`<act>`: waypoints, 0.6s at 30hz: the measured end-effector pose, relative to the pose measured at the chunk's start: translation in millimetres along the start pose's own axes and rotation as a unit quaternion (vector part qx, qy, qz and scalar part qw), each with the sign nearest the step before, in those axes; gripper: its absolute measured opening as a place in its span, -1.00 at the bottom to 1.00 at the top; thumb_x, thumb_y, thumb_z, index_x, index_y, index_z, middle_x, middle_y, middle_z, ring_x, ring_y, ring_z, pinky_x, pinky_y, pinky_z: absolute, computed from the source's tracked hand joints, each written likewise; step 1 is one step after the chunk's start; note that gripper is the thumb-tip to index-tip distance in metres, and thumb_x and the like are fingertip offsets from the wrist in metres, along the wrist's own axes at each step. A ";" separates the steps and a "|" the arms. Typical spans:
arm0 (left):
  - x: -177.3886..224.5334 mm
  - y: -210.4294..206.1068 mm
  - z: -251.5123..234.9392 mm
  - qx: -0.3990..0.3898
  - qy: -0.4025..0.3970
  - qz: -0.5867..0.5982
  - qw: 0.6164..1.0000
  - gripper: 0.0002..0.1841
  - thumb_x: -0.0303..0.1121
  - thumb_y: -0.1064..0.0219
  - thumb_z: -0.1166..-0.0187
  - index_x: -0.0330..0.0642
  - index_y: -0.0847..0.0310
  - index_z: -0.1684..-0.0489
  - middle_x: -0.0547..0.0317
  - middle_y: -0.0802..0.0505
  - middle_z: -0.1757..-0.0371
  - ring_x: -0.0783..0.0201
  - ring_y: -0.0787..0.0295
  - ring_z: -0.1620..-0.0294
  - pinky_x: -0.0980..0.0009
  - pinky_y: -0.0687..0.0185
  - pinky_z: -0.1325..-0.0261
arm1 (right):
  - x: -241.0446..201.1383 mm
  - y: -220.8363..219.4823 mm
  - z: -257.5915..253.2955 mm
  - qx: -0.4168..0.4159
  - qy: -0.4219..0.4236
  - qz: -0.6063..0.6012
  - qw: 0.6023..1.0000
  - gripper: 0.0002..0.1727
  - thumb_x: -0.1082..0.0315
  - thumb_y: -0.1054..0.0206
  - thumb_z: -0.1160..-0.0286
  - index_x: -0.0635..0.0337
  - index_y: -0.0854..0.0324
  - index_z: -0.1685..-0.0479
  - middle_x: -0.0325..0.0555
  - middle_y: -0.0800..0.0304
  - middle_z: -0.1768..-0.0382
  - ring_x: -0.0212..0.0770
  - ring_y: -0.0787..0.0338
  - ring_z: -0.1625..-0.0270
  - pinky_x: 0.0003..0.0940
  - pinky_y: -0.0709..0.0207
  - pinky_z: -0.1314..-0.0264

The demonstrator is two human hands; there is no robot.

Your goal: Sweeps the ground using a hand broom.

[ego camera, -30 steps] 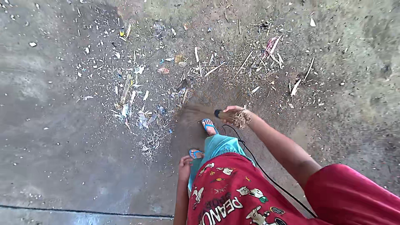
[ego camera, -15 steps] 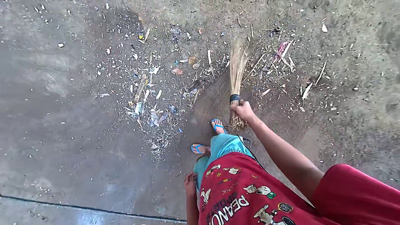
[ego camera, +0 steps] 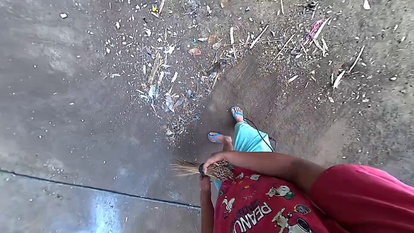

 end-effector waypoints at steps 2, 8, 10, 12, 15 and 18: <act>0.0 8.9 8.5 -0.009 0.016 0.004 1.000 -0.61 -0.35 0.11 -0.90 -0.48 -0.47 -0.39 -0.24 -0.79 -0.03 0.10 -0.73 0.15 0.15 -0.61 0.13 | 9.2 -4.3 -8.8 -0.022 0.018 -0.056 0.998 -0.72 0.21 -0.08 -0.74 0.20 -0.61 -0.06 -0.13 -0.71 0.16 -0.30 -0.71 0.19 -0.23 -0.61 0.02; -27.3 32.4 4.1 0.004 -0.018 0.082 0.996 -0.59 -0.38 0.12 -0.88 -0.38 -0.41 -0.54 -0.24 -0.80 -0.23 0.04 -0.77 -0.01 0.11 -0.61 0.07 | 36.1 129.9 87.8 0.126 0.096 -0.261 0.952 -0.60 0.10 0.11 -0.74 0.09 -0.61 0.09 -0.20 -0.76 0.40 -0.35 -0.73 0.49 -0.47 -0.64 0.47; -43.1 34.3 -0.7 0.004 0.019 0.093 0.995 -0.59 -0.39 0.12 -0.88 -0.36 -0.42 -0.54 -0.24 -0.81 -0.20 0.06 -0.76 0.04 0.13 -0.61 0.10 | 43.8 193.2 141.4 0.201 0.145 -0.327 0.912 -0.59 0.03 0.13 -0.73 0.04 -0.60 0.04 -0.23 -0.76 0.36 -0.38 -0.75 0.41 -0.51 -0.65 0.36; -55.8 34.5 -9.8 -0.012 0.044 0.078 0.996 -0.60 -0.38 0.12 -0.89 -0.37 -0.40 -0.55 -0.26 -0.79 -0.20 0.08 -0.74 0.08 0.15 -0.60 0.10 | 32.9 236.4 196.2 0.287 0.178 -0.336 0.879 -0.52 -0.03 0.22 -0.76 0.03 -0.56 -0.01 -0.23 -0.75 0.33 -0.38 -0.76 0.40 -0.52 -0.65 0.36; -57.7 35.3 -26.0 -0.029 0.049 0.049 0.997 -0.58 -0.40 0.13 -0.88 -0.41 -0.35 -0.57 -0.32 -0.74 -0.26 0.01 -0.72 0.01 0.08 -0.60 -0.01 | 3.2 244.8 250.8 0.506 0.096 -0.206 0.832 -0.70 0.07 -0.05 -0.68 0.01 -0.60 -0.03 -0.22 -0.77 0.26 -0.34 -0.77 0.32 -0.37 -0.69 0.29; -34.3 36.3 -28.3 -0.026 0.028 0.040 0.998 -0.55 -0.33 0.19 -0.92 -0.38 -0.30 -0.63 -0.33 -0.70 -0.36 -0.03 -0.72 -0.09 0.04 -0.58 -0.07 | 3.5 233.7 233.7 0.625 0.022 -0.045 0.779 -0.50 0.18 -0.51 -0.43 0.43 -0.62 -0.17 0.37 -0.73 -0.06 0.26 -0.74 -0.10 0.34 -0.51 -0.19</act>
Point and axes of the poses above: each hand's wrist, its own z-axis away from the middle knuckle, its own y-axis out of the back of the hand, x = y × z, the point moved 8 cm from there along -z, towards the middle knuckle
